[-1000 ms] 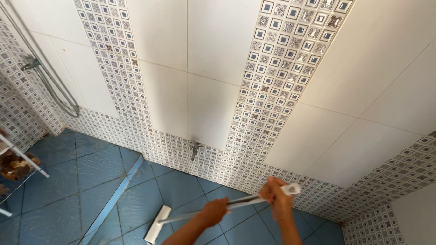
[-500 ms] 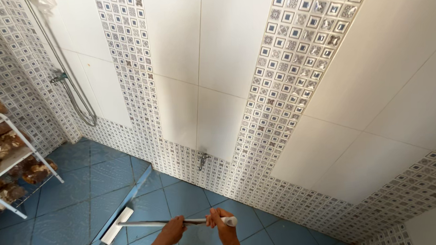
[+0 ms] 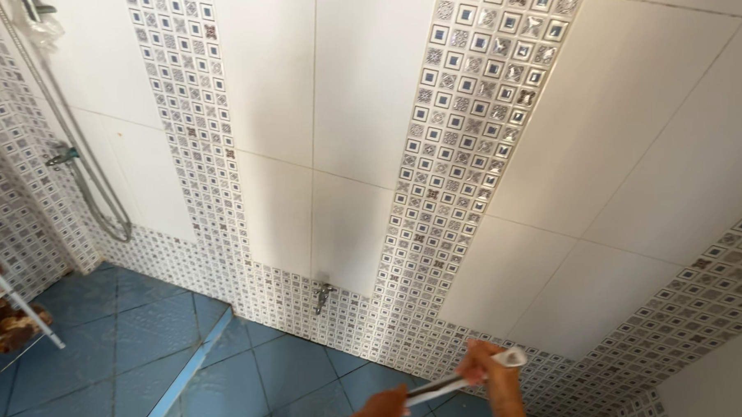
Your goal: The person sprays liquid into a yellow bucket, adds water from a purple scoop, washes their hands in the bucket, and uses a squeegee to move water across the tiled floor of a bathroom.
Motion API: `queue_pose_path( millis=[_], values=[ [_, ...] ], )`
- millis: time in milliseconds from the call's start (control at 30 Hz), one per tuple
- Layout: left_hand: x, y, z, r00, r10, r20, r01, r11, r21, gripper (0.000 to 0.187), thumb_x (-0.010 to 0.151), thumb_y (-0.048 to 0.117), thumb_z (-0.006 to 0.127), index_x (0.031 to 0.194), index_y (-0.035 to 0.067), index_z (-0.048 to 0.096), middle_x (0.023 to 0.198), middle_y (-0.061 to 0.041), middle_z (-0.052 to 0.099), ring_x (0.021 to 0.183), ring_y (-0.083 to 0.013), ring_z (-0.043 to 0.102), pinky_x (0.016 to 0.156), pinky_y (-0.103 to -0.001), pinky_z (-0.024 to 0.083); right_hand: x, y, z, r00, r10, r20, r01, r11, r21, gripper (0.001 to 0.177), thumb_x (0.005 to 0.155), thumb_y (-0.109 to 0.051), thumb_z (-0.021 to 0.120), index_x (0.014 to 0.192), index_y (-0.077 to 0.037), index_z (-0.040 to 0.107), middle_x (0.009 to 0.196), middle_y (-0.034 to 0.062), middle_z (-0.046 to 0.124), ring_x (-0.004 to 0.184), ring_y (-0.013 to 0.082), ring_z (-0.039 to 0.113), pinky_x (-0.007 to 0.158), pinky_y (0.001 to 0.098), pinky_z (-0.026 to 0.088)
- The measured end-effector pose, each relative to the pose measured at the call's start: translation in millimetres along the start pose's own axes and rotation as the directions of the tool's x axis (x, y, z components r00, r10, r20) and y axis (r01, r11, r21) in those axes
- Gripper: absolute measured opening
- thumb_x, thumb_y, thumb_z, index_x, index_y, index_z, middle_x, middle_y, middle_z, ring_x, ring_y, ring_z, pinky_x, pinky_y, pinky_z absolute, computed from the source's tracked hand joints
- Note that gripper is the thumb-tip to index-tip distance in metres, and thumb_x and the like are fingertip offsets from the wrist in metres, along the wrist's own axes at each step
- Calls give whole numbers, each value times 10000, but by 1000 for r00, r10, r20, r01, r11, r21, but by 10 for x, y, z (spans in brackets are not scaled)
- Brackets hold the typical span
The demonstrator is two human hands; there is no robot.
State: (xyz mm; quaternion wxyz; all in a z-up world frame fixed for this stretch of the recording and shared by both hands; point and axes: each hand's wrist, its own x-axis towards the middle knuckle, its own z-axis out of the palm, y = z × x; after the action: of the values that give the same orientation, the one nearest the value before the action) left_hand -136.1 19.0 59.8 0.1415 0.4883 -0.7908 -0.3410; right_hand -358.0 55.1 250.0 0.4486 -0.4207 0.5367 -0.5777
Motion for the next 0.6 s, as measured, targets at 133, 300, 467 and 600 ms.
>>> queue_pose_path(
  millis=[133,300,467,600],
  values=[
    [160,329,197,996,86,15,-86,996,27,201,1049,212,504,1174,56,522,1031,-212,684,998,-398,666,880,-508,521,-25,-313,-219,997,-70,13,65,974,217,537,949,-295,663,508,-118,411,411,37,375,353,154,358,483,355,488],
    [-28,237,46,995,100,13,-101,987,122,262,1069,265,522,1204,43,493,1013,-216,671,978,-405,664,863,-512,521,-52,-180,-46,998,-61,17,55,964,262,488,938,-216,642,520,-118,411,420,33,355,352,159,330,478,365,479],
    [-284,-94,-100,995,98,21,-100,971,215,332,1089,318,540,1234,29,464,995,-219,657,958,-411,663,846,-515,520,-3,75,282,986,-121,117,82,953,292,470,939,-200,637,518,-107,452,417,34,376,341,154,347,438,350,474],
    [-441,-446,-212,992,92,-91,-71,974,214,390,1020,223,605,1310,14,451,1089,-227,665,1043,-428,646,881,-518,515,-78,402,588,981,-139,133,93,949,302,446,968,-176,621,552,-98,479,454,38,458,377,139,413,460,333,511]
  ],
)
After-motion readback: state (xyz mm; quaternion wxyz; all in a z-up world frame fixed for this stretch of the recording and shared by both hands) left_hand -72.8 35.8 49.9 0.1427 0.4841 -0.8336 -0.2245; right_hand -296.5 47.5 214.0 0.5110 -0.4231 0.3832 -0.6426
